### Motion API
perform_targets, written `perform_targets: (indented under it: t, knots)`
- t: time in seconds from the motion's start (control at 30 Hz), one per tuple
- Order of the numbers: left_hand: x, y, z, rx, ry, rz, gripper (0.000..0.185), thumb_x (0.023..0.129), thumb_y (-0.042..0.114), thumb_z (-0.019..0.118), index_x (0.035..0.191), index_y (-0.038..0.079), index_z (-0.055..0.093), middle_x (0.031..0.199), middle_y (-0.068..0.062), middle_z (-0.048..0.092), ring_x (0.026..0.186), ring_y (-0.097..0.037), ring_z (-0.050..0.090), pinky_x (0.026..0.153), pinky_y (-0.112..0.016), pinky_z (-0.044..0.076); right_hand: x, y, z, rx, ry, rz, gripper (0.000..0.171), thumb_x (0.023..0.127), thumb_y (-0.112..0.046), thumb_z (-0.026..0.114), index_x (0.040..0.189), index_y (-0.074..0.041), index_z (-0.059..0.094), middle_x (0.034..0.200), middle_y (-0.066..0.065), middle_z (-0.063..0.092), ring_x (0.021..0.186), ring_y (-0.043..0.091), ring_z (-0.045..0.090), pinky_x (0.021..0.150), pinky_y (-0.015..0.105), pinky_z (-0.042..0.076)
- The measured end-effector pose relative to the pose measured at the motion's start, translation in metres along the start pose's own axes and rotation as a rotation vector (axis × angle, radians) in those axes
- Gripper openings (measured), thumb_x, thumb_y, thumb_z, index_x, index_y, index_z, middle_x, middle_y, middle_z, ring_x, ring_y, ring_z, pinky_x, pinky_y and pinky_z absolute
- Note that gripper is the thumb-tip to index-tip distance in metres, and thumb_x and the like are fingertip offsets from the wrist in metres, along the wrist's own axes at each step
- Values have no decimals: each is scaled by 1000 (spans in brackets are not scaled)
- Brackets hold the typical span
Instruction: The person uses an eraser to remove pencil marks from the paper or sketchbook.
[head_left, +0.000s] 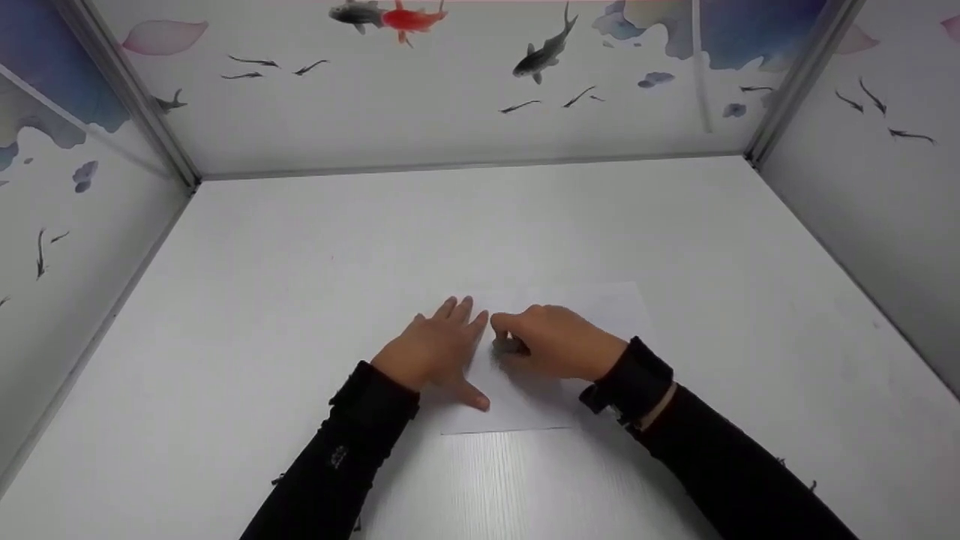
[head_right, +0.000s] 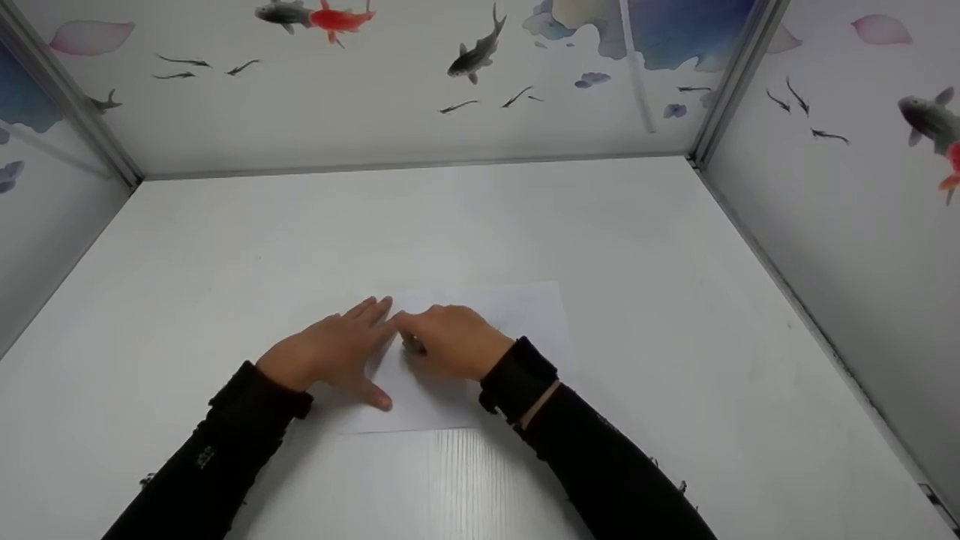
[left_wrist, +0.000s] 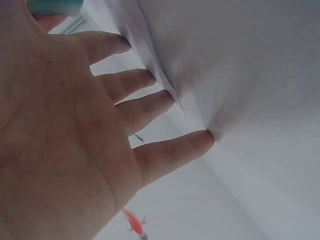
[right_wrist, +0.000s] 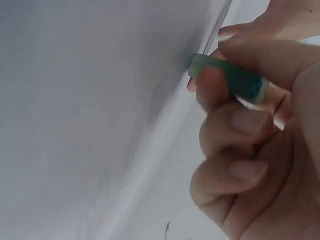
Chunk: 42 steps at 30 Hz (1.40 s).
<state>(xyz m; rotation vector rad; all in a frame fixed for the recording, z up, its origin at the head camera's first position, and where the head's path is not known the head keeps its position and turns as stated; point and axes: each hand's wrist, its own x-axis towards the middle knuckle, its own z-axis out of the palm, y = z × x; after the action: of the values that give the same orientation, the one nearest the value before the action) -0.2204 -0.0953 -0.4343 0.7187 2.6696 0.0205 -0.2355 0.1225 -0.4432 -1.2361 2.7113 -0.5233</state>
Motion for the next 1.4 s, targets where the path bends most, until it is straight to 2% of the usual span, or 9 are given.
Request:
perform_targets:
  t: [0.1,0.23,0.4,0.57,0.73,0.9,1.07,1.2,1.4]
  knots:
    - [0,0,-1,-5,0,5,130,77,73,85,172,12,21,178,-18,13,164,-38,11,122,-66,31,-1,0,0,31,-11,-8,12,98,-13,78,99,-14,66,79,-3,70,70,9,63,68,30,54]
    - [-1,1,-3,-11,-14,1,129,77,72,85,172,12,20,178,-18,12,164,-37,10,123,-66,30,0,2,2,-66,84,10,14,96,-10,78,96,-12,65,69,-3,63,63,10,56,62,31,51]
    - [0,1,-3,-4,-28,-6,130,77,72,85,172,12,20,178,-18,11,165,-37,10,122,-67,30,0,1,1,24,2,-8,11,98,-12,77,99,-13,66,78,-3,69,70,9,61,68,31,53]
    - [-1,1,-3,-3,-28,-7,130,77,72,85,172,12,20,178,-18,12,164,-37,10,123,-66,30,1,2,0,-63,58,24,14,96,-11,78,93,-14,65,70,-4,64,64,9,55,62,31,50]
    - [-1,1,-3,7,-30,-9,130,78,73,84,172,11,19,178,-18,11,164,-37,10,122,-66,31,2,0,1,-9,19,-33,12,98,-14,77,93,-14,66,77,-3,70,70,9,63,68,30,54]
    - [1,0,-2,0,-30,-7,129,78,72,84,172,12,19,178,-17,11,165,-37,10,123,-65,30,1,0,1,-100,111,-3,16,96,-10,78,88,-14,65,67,-3,62,62,10,55,61,32,51]
    - [2,0,-2,4,-34,-8,130,77,73,85,172,12,19,178,-17,11,165,-36,9,123,-65,30,2,-3,2,-8,49,-38,9,97,-13,78,93,-14,70,78,-2,72,70,9,65,68,31,55]
    - [1,0,-3,-12,-30,-4,130,77,72,85,172,12,19,178,-17,11,165,-37,9,123,-66,29,0,-1,1,-41,94,-6,12,98,-14,77,91,-14,68,71,-3,68,64,10,61,63,32,53]
    - [-1,1,-3,-20,-10,1,128,77,70,86,172,12,22,178,-18,13,164,-38,11,123,-66,30,-1,0,0,19,47,-23,8,98,-16,78,95,-14,71,79,-3,73,70,8,66,67,31,55]
